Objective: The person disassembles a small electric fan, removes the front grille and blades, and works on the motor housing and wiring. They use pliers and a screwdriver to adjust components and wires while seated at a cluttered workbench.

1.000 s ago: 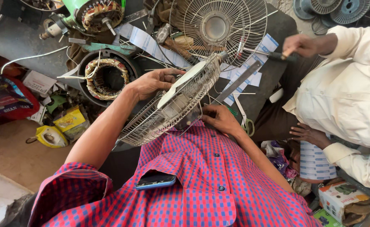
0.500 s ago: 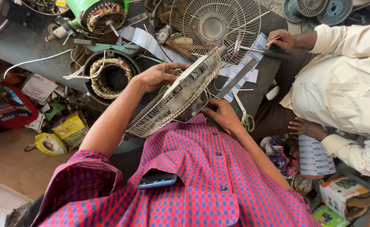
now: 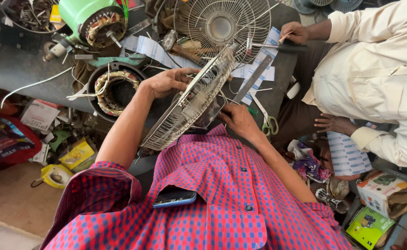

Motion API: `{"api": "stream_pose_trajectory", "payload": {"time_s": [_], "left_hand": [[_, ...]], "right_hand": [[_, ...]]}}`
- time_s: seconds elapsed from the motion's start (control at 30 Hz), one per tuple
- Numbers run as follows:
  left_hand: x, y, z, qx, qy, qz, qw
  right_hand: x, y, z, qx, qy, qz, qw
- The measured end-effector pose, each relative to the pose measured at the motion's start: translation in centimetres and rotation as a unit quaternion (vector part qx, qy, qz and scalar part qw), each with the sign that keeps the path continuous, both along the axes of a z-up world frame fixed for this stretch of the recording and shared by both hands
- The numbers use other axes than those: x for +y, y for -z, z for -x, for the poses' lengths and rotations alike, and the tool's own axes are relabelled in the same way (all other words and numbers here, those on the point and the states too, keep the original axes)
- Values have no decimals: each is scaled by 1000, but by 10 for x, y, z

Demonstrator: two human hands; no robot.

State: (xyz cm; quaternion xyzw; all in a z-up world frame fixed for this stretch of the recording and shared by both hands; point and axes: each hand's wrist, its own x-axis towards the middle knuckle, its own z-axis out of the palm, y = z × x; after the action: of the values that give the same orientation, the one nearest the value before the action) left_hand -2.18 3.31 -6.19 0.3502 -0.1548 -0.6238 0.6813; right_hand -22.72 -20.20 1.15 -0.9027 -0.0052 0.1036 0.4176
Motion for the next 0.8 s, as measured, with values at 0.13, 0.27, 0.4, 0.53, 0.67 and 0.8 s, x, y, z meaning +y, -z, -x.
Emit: {"api": "stream_pose_trajectory", "payload": {"time_s": [0.13,0.27,0.4,0.53,0.67,0.8], "left_hand": [[2,15,1,-1,-2,28,1000],[7,21,8,28,-17,18,999],[8,16,10,32,-36,-4,999],[6,13,15,34,-73,35,996],[4,14,17,51,-98,50,993],[4,15,18,67,-108,27,991]], "right_hand": [[3,1,8,129,46,6,991],[0,12,15,151,57,-34,986],[-5,24,21,142,64,-54,986],[-7,34,24,168,78,-25,982],[-8,36,25,176,101,-26,979],[-8,34,24,180,103,-20,978]]}}
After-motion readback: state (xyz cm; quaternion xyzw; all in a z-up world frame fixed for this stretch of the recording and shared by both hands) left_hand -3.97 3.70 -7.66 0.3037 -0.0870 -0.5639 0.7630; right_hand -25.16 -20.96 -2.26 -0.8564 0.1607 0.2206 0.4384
